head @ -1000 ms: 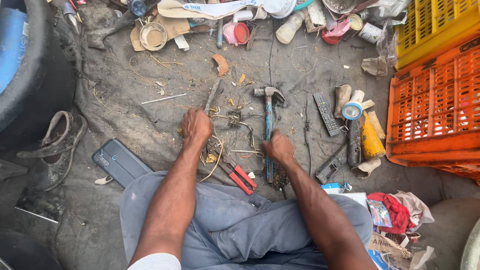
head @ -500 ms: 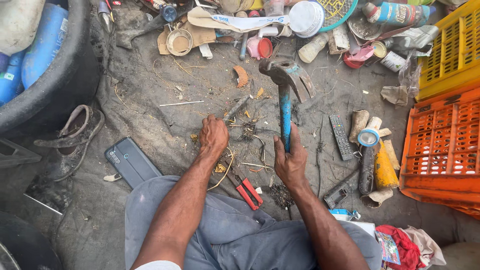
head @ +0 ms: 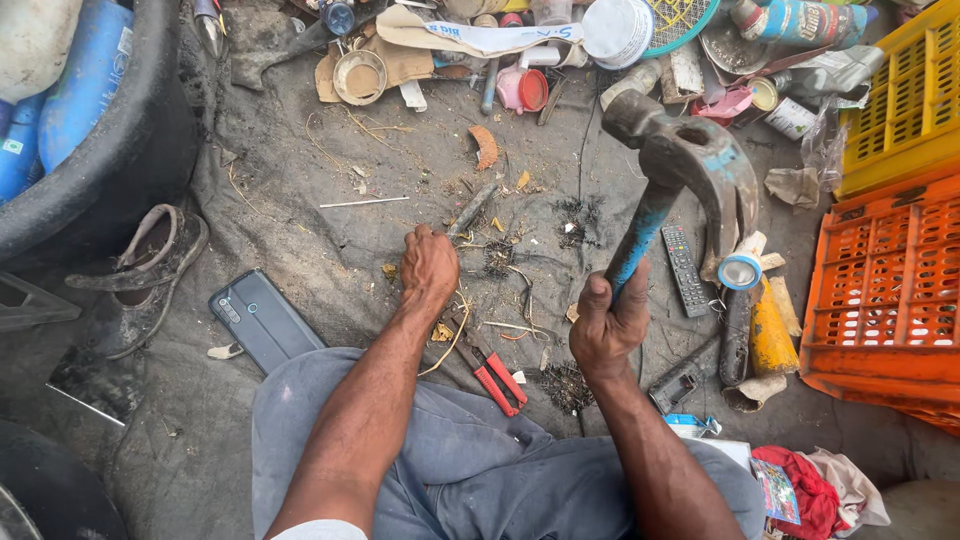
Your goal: The person disassembles remote controls and small flashlights by breaking open their casings with a hammer and separating the circuit boards, rubber buttons, and wires by hand.
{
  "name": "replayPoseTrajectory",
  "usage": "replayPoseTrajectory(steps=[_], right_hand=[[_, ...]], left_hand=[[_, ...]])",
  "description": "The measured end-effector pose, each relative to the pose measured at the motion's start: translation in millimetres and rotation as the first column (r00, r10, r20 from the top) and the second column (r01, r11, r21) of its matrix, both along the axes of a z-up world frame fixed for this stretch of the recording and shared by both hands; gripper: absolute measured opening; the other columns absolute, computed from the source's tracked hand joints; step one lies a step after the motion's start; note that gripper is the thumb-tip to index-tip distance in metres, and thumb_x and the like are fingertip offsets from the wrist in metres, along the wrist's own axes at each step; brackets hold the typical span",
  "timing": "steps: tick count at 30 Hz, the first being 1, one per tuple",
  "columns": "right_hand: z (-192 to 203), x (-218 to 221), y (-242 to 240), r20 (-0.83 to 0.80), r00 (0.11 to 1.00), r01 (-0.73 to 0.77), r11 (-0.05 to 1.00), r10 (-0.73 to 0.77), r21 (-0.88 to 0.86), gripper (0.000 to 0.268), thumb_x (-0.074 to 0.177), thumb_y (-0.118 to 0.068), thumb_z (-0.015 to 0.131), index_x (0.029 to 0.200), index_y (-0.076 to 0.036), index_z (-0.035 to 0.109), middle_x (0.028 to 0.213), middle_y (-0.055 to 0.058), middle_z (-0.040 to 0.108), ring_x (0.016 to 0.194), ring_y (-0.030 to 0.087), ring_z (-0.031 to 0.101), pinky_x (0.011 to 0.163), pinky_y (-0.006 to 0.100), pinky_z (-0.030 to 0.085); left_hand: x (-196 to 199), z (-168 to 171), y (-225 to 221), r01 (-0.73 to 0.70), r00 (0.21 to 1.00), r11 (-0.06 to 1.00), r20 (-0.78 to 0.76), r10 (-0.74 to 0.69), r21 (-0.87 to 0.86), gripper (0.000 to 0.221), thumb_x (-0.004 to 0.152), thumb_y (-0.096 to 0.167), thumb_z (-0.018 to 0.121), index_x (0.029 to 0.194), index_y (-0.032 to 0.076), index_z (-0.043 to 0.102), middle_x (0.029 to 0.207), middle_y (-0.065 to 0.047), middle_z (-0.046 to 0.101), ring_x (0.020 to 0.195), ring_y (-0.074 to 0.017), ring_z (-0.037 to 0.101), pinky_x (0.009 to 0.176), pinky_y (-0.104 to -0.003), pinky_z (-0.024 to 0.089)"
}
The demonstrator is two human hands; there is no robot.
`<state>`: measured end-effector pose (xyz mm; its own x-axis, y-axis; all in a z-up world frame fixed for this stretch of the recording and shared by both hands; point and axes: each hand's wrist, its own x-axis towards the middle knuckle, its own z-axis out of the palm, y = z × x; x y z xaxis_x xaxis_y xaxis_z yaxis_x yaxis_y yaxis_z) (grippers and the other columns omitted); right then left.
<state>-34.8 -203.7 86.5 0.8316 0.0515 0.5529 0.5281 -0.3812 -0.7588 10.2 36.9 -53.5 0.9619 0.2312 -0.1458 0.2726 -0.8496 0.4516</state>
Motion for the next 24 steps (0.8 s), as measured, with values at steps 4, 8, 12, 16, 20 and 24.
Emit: replayPoseTrajectory(steps=[4, 8, 12, 16, 20, 24], right_hand=[[-4, 8, 22, -0.441, 0.863, -0.110, 0.761, -0.246, -0.640, 0.057, 0.105, -0.031, 0.058, 0.158, -0.021, 0.040, 0.061, -0.001, 0.053, 0.047, 0.015, 0.050, 0.043, 0.037, 0.040], [1, 23, 18, -0.564, 0.758, -0.112, 0.787, -0.327, -0.607, 0.056, 0.102, -0.035, 0.058, 0.156, -0.031, 0.045, 0.056, 0.005, 0.055, 0.048, 0.017, 0.051, 0.050, 0.038, 0.040], [-3, -2, 13, -0.512, 0.841, 0.052, 0.967, -0.177, -0.249, 0.054, 0.105, -0.033, 0.062, 0.157, -0.025, 0.047, 0.074, 0.003, 0.059, 0.063, 0.011, 0.051, 0.053, 0.035, 0.046], [-5, -21, 24, -0.470, 0.871, -0.014, 0.951, -0.140, -0.309, 0.059, 0.102, -0.033, 0.059, 0.157, -0.025, 0.040, 0.068, 0.006, 0.064, 0.058, 0.012, 0.058, 0.052, 0.035, 0.048], [-10, -12, 37, -0.569, 0.799, -0.266, 0.732, -0.198, -0.627, 0.059, 0.104, -0.032, 0.062, 0.158, -0.024, 0.041, 0.071, 0.011, 0.065, 0.056, 0.019, 0.059, 0.053, 0.038, 0.044], [3, -19, 28, -0.270, 0.963, -0.121, 0.886, -0.005, -0.447, 0.054, 0.107, -0.032, 0.059, 0.158, -0.022, 0.041, 0.079, 0.013, 0.071, 0.062, 0.020, 0.066, 0.055, 0.038, 0.052]], left_hand=[[0, 12, 0, 0.012, 1.000, 1.000, -0.013, -0.012, 0.013, 0.032, 0.103, 0.014, 0.048, 0.098, -0.010, 0.068, 0.122, -0.026, 0.057, 0.105, -0.0315, 0.058, 0.069, -0.034, 0.063], [-13, 13, 3, -0.049, 0.999, 0.997, -0.005, 0.049, -0.053, 0.028, 0.102, 0.012, 0.049, 0.095, -0.007, 0.069, 0.120, -0.024, 0.058, 0.103, -0.0308, 0.057, 0.069, -0.034, 0.062], [3, -6, 4, -0.055, 0.997, 0.998, 0.053, 0.056, -0.012, 0.030, 0.099, 0.008, 0.051, 0.079, -0.005, 0.069, 0.124, -0.025, 0.057, 0.105, -0.0290, 0.057, 0.070, -0.034, 0.061], [7, -11, 8, -0.113, 0.991, 0.984, 0.057, 0.122, -0.134, 0.024, 0.096, 0.007, 0.055, 0.076, -0.001, 0.066, 0.123, -0.024, 0.059, 0.101, -0.0294, 0.058, 0.070, -0.038, 0.060], [1, -10, 9, -0.138, 0.990, 0.984, 0.023, 0.142, -0.113, 0.022, 0.092, 0.006, 0.059, 0.073, -0.002, 0.065, 0.120, -0.023, 0.059, 0.103, -0.0285, 0.057, 0.070, -0.038, 0.060], [-2, -14, 10, -0.112, 0.993, 0.987, 0.034, 0.117, -0.111, 0.020, 0.092, 0.006, 0.059, 0.074, -0.001, 0.066, 0.124, -0.026, 0.057, 0.101, -0.0316, 0.057, 0.069, -0.037, 0.061]])
